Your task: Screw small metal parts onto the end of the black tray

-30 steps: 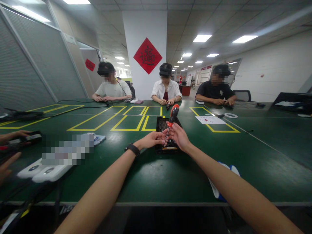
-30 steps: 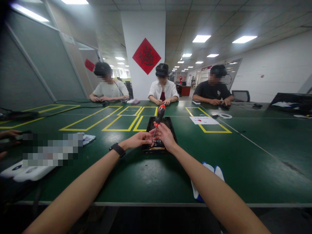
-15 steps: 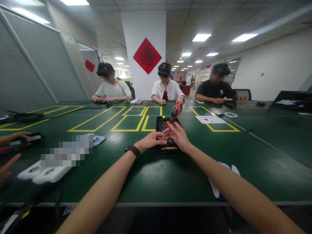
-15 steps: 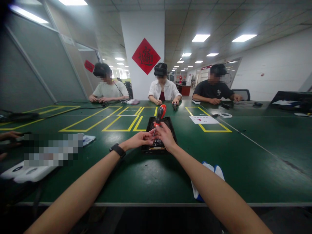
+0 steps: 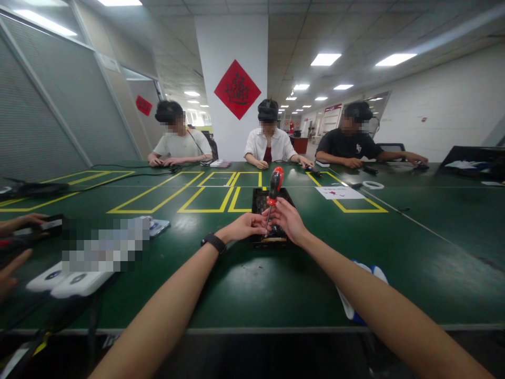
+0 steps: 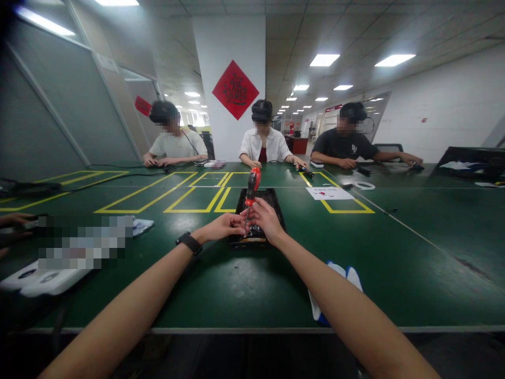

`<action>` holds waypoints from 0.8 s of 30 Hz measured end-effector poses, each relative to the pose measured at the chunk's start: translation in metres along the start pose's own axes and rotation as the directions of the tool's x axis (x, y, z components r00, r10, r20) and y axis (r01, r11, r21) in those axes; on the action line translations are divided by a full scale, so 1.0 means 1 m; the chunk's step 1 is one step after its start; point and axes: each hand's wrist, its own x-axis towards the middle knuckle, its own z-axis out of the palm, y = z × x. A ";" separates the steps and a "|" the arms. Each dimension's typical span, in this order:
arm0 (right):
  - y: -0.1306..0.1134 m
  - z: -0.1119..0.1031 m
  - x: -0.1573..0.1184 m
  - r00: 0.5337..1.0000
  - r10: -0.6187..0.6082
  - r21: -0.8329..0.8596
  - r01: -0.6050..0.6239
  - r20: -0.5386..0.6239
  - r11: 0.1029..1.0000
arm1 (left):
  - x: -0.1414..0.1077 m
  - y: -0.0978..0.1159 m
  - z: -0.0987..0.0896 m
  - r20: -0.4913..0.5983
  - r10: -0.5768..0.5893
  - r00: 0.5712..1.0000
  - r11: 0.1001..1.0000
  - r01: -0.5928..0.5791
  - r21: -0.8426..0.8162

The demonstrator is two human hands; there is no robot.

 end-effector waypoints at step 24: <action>0.001 0.003 -0.001 0.999 -0.021 -0.072 0.018 -0.045 0.997 | 0.000 -0.003 -0.001 -0.032 -0.028 0.999 0.991 0.023 -0.131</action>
